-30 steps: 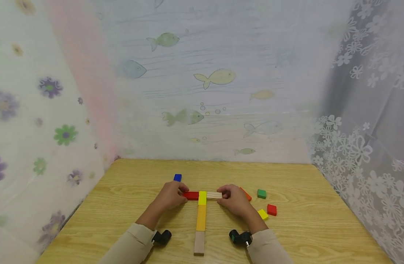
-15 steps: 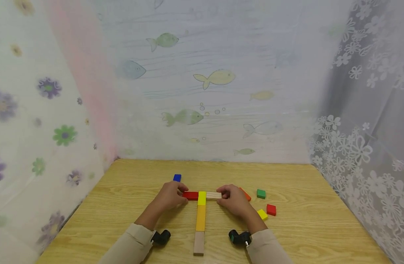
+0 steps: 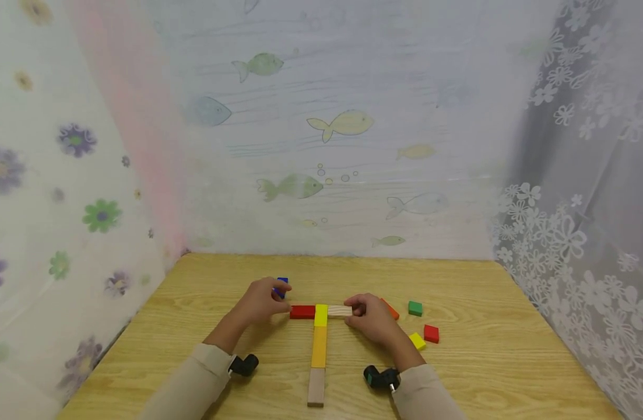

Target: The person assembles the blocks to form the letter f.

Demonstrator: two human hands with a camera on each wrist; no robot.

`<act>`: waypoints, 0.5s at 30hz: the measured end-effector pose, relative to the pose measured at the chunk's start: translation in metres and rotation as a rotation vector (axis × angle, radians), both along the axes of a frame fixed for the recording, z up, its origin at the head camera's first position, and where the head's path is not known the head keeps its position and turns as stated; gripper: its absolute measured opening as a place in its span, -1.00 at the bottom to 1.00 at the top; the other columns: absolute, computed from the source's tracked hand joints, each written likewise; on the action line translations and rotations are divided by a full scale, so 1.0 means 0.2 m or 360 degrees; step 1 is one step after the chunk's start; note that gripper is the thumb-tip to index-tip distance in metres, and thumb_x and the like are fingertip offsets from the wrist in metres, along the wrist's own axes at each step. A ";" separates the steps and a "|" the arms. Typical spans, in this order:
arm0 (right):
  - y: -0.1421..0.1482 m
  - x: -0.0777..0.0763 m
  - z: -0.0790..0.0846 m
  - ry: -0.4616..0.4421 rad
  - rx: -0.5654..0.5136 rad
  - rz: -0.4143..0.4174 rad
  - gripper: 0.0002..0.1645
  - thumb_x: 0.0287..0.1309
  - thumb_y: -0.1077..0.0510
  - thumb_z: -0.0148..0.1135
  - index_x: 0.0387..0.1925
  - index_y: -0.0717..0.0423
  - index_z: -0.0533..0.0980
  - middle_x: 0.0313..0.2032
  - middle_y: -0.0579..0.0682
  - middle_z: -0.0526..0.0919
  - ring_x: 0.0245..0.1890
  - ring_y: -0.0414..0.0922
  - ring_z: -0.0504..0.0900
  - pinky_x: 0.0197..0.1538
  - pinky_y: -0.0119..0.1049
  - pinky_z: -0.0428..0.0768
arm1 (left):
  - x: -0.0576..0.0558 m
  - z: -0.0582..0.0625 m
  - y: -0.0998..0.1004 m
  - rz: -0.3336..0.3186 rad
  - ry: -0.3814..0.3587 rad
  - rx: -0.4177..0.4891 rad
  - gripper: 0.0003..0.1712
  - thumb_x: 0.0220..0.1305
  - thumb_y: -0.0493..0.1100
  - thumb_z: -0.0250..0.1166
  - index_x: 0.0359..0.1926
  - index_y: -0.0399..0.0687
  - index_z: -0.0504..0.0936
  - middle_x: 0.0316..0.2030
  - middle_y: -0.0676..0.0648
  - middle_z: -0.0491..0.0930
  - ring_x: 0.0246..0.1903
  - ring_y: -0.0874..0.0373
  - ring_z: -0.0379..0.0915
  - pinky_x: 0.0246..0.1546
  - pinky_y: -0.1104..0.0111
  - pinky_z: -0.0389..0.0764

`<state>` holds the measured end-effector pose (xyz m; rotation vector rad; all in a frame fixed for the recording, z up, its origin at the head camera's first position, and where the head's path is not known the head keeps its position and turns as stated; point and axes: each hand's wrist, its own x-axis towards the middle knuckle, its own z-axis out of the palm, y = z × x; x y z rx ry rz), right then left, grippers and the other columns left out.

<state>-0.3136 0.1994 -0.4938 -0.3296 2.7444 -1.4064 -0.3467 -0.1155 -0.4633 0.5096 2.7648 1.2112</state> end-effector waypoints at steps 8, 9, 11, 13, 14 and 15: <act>0.00 0.00 0.00 0.0013 0.0021 -0.0024 -0.60 0.18 0.15 0.51 0.06 0.04 0.68 -0.18 -0.03 0.64 -0.22 -0.15 0.53 -0.14 -0.28 0.53 | -0.12 0.05 -0.11 0.0009 -0.0019 -0.0088 -0.29 0.14 -0.18 0.59 0.33 -0.09 0.59 0.15 -0.20 0.56 -0.01 -0.02 0.59 -0.10 0.15 0.70; 0.00 0.00 0.00 0.0012 0.0020 -0.0023 -0.60 0.18 0.15 0.51 0.06 0.04 0.68 -0.18 -0.03 0.64 -0.21 -0.15 0.53 -0.14 -0.28 0.53 | -0.13 0.05 -0.12 0.0005 -0.0016 -0.0103 -0.26 0.14 -0.18 0.60 0.34 -0.10 0.57 0.15 -0.21 0.55 0.00 -0.02 0.59 -0.09 0.14 0.70; 0.00 0.00 0.00 0.0008 0.0015 -0.0018 -0.60 0.18 0.15 0.51 0.07 0.04 0.68 -0.17 -0.02 0.64 -0.21 -0.15 0.53 -0.14 -0.28 0.53 | -0.15 0.05 -0.14 -0.0001 -0.0014 -0.0133 -0.20 0.13 -0.17 0.61 0.39 -0.11 0.53 0.18 -0.21 0.52 0.01 -0.01 0.61 -0.06 0.14 0.70; 0.00 0.00 0.00 0.0006 0.0012 -0.0013 -0.59 0.18 0.15 0.51 0.07 0.05 0.68 -0.17 -0.02 0.64 -0.21 -0.14 0.53 -0.15 -0.28 0.53 | -0.16 0.05 -0.15 -0.0003 -0.0023 -0.0145 -0.16 0.12 -0.18 0.61 0.42 -0.11 0.49 0.21 -0.22 0.50 0.01 0.00 0.61 -0.06 0.15 0.70; 0.00 0.00 0.00 0.0007 0.0013 -0.0012 -0.59 0.18 0.14 0.51 0.07 0.04 0.68 -0.17 -0.02 0.64 -0.21 -0.14 0.53 -0.15 -0.28 0.54 | -0.17 0.05 -0.15 -0.0003 -0.0023 -0.0151 -0.15 0.12 -0.18 0.61 0.43 -0.11 0.48 0.21 -0.22 0.49 0.00 0.01 0.62 -0.07 0.15 0.70; 0.00 0.00 0.00 0.0008 0.0013 -0.0010 -0.59 0.18 0.14 0.51 0.07 0.05 0.68 -0.17 -0.02 0.64 -0.21 -0.14 0.53 -0.15 -0.28 0.53 | -0.18 0.05 -0.15 -0.0006 -0.0024 -0.0166 -0.13 0.12 -0.19 0.61 0.44 -0.11 0.47 0.22 -0.22 0.48 -0.02 0.02 0.62 -0.07 0.17 0.70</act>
